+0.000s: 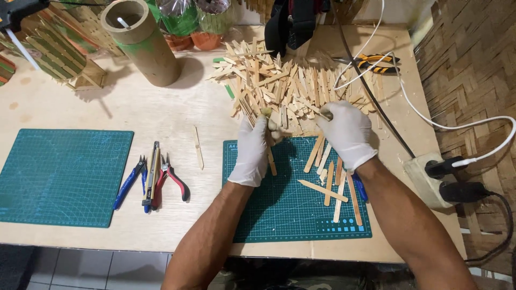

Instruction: Organizing and grouping small cut wooden sticks on a workbench in a workshop.

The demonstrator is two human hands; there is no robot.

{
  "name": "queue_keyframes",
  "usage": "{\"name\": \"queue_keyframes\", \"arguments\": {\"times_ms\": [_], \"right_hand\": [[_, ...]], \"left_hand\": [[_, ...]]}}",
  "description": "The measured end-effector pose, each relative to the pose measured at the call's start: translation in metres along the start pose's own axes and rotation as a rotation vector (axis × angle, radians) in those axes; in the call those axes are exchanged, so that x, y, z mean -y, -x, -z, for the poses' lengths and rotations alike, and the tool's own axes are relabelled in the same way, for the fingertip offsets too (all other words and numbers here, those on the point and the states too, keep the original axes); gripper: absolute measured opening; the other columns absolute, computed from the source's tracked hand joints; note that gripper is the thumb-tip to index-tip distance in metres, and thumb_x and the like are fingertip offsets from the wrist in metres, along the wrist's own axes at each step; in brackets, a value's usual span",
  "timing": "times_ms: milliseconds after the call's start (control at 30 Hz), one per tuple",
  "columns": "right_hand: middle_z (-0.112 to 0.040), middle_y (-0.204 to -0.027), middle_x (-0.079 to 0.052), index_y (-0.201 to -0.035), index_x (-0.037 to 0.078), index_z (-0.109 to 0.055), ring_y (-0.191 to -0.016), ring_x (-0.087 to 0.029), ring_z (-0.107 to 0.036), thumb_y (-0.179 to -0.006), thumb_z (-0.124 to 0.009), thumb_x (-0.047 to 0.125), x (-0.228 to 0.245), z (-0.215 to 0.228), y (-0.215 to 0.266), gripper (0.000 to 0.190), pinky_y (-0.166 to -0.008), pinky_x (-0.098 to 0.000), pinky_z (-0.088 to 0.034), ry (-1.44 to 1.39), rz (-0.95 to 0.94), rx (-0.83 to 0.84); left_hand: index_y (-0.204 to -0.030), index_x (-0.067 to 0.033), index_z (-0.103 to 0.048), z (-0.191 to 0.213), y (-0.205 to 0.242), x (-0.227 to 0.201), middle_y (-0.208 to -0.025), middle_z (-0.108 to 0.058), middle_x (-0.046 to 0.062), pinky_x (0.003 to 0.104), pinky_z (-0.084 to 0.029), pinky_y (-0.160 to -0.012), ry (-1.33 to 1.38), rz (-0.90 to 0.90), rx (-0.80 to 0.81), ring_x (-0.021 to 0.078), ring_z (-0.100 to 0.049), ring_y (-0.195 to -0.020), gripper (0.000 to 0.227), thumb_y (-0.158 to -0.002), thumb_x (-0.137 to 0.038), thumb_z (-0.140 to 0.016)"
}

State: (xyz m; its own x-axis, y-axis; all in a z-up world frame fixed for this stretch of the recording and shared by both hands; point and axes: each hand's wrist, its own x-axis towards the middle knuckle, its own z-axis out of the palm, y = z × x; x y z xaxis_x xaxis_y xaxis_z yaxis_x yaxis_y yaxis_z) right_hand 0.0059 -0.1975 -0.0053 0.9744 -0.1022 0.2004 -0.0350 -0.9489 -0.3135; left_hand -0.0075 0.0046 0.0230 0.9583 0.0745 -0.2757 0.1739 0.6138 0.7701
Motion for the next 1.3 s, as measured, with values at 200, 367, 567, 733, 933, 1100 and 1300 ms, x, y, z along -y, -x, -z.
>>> {"name": "queue_keyframes", "arguments": {"times_ms": [200,367,567,733,933,1100,1300], "right_hand": [[-0.071,-0.083,0.003,-0.095,0.028,-0.08,-0.086,-0.024,-0.073,-0.088,-0.073,0.034,-0.012,-0.01,-0.007,0.012,-0.077,-0.0391,-0.057,0.045,-0.014,-0.011],[-0.068,-0.081,0.005,-0.09,0.03,-0.078,-0.086,-0.02,-0.072,-0.086,-0.073,0.041,-0.018,-0.018,-0.009,0.014,-0.076,-0.0363,-0.056,0.025,0.003,-0.041],[-0.072,-0.074,0.001,-0.085,0.025,-0.079,-0.08,-0.025,-0.072,-0.085,-0.076,0.023,0.02,0.019,0.006,0.004,-0.072,-0.0348,-0.055,-0.13,0.023,-0.117],[-0.077,-0.076,-0.007,-0.091,0.014,-0.083,-0.067,-0.019,-0.069,-0.083,-0.082,0.007,0.066,0.042,0.027,0.01,-0.068,-0.0334,-0.055,-0.601,0.091,-0.056],[-0.08,-0.087,-0.001,-0.09,0.023,-0.084,-0.084,-0.022,-0.076,-0.077,-0.087,0.019,0.06,0.017,0.029,0.014,-0.078,-0.0324,-0.057,-0.593,0.267,-0.047],[-0.074,-0.11,-0.013,-0.106,0.019,-0.08,-0.1,-0.034,-0.071,-0.089,-0.081,0.026,0.034,0.004,0.011,0.018,-0.091,-0.0441,-0.054,-0.467,0.389,-0.028],[-0.064,-0.134,-0.016,-0.124,0.021,-0.073,-0.11,-0.044,-0.068,-0.085,-0.08,0.032,0.029,-0.004,0.004,0.041,-0.089,-0.0519,-0.057,-0.064,0.503,-0.029]], "left_hand": [[-0.098,-0.0139,-0.052,0.007,-0.009,0.009,-0.07,-0.06,0.003,0.025,-0.043,-0.041,-0.138,0.045,0.002,0.0095,-0.049,-0.044,0.02,-0.102,-0.031,-0.061],[-0.095,-0.0122,-0.057,0.015,-0.011,0.016,-0.073,-0.065,0.005,0.025,-0.038,-0.037,-0.24,0.038,-0.026,0.0107,-0.047,-0.04,0.025,-0.097,-0.034,-0.07],[-0.1,-0.0094,-0.057,0.012,-0.019,0.023,-0.079,-0.066,0.008,0.024,-0.042,-0.037,-0.09,-0.036,-0.001,0.0086,-0.048,-0.038,0.022,-0.103,-0.031,-0.061],[-0.114,-0.0056,-0.065,0.008,-0.005,0.017,-0.099,-0.07,0.014,0.023,-0.045,-0.046,-0.225,-0.024,0.089,0.0081,-0.056,-0.052,0.032,-0.107,-0.035,-0.054],[-0.103,-0.0044,-0.067,0.005,-0.001,0.031,-0.086,-0.069,0.006,0.019,-0.046,-0.045,-0.171,-0.029,0.055,0.0061,-0.055,-0.053,0.022,-0.104,-0.025,-0.059],[-0.096,-0.0068,-0.059,0.017,-0.017,0.022,-0.078,-0.067,0.009,0.022,-0.052,-0.046,-0.207,-0.06,0.027,0.0119,-0.063,-0.053,0.02,-0.105,-0.024,-0.056],[-0.1,-0.0084,-0.052,0.016,-0.019,0.019,-0.067,-0.064,0.01,0.031,-0.06,-0.047,-0.163,0.01,-0.035,0.0162,-0.064,-0.047,0.019,-0.104,-0.026,-0.057]]}}
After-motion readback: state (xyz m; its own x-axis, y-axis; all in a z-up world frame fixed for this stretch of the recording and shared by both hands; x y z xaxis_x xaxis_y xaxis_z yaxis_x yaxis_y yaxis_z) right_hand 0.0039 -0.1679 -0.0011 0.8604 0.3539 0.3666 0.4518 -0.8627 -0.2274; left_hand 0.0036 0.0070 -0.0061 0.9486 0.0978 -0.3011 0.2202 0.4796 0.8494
